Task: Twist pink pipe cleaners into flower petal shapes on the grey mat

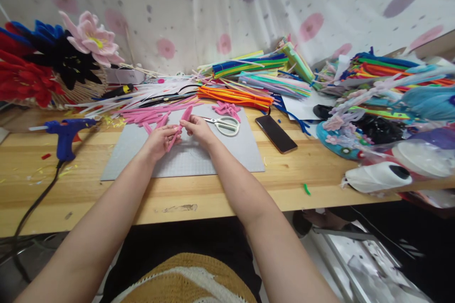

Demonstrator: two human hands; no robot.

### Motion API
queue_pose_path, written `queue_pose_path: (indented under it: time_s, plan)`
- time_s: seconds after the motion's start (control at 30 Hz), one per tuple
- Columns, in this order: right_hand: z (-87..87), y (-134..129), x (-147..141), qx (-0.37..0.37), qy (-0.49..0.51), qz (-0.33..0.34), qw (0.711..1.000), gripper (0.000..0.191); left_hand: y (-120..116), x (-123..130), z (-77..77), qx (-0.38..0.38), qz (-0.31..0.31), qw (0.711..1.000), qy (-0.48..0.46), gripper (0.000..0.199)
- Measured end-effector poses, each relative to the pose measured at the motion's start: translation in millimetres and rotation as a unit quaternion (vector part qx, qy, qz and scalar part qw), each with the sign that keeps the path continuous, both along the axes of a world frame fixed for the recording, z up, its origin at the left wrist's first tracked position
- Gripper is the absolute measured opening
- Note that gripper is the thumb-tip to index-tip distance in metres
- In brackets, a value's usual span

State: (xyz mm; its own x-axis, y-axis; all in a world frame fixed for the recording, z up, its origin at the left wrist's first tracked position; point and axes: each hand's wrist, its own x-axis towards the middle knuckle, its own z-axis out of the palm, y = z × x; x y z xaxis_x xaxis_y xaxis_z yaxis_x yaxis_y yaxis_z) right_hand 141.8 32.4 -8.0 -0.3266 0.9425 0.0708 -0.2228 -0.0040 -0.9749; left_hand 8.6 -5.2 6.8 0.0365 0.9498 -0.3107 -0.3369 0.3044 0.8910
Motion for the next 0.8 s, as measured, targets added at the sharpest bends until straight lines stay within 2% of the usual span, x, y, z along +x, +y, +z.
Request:
queue_pose_path:
  time_s: [0.1,0.17,0.27,0.3,0.37,0.4,0.47,0.57,0.67,0.73,0.8]
  plan:
    - [0.4,0,3,-0.016,0.004,0.021,1.000,0.039,0,0,-0.4,0.001,-0.027,1.000,-0.013,0.023]
    - [0.5,1,4,-0.033,0.004,0.017,0.999,0.038,0,1,-1.4,0.003,-0.021,1.000,0.014,0.029]
    - [-0.2,3,2,-0.053,0.001,-0.033,0.998,0.036,0,5,-3.0,0.050,0.050,0.992,0.105,0.034]
    - [-0.6,4,2,-0.054,-0.005,-0.065,0.996,0.034,-1,6,-3.4,0.090,0.093,0.981,0.145,0.034]
    - [-1.6,6,0,-0.048,-0.027,-0.136,0.989,0.031,-4,8,-3.7,0.193,0.170,0.937,0.236,0.029]
    - [-2.1,6,-1,-0.044,-0.038,-0.167,0.984,0.030,-6,9,-3.6,0.241,0.190,0.909,0.282,0.025]
    - [-3.0,6,-3,-0.037,-0.050,-0.202,0.977,0.029,-10,10,-3.6,0.303,0.176,0.863,0.363,0.017]
    - [-3.4,3,-8,-0.025,-0.058,-0.212,0.975,0.028,-13,11,-5.3,0.306,0.119,0.837,0.439,0.015]
    - [-1.3,-1,-13,-0.012,-0.065,-0.199,0.978,0.028,-12,10,-9.0,0.274,0.118,0.829,0.473,0.017]
    - [1.4,-4,-15,-0.006,-0.061,-0.177,0.982,0.029,-10,8,-11.2,0.258,0.127,0.834,0.470,0.018]
    - [4.4,-6,-15,-0.002,-0.052,-0.148,0.988,0.030,-7,6,-12.6,0.245,0.127,0.854,0.441,0.018]
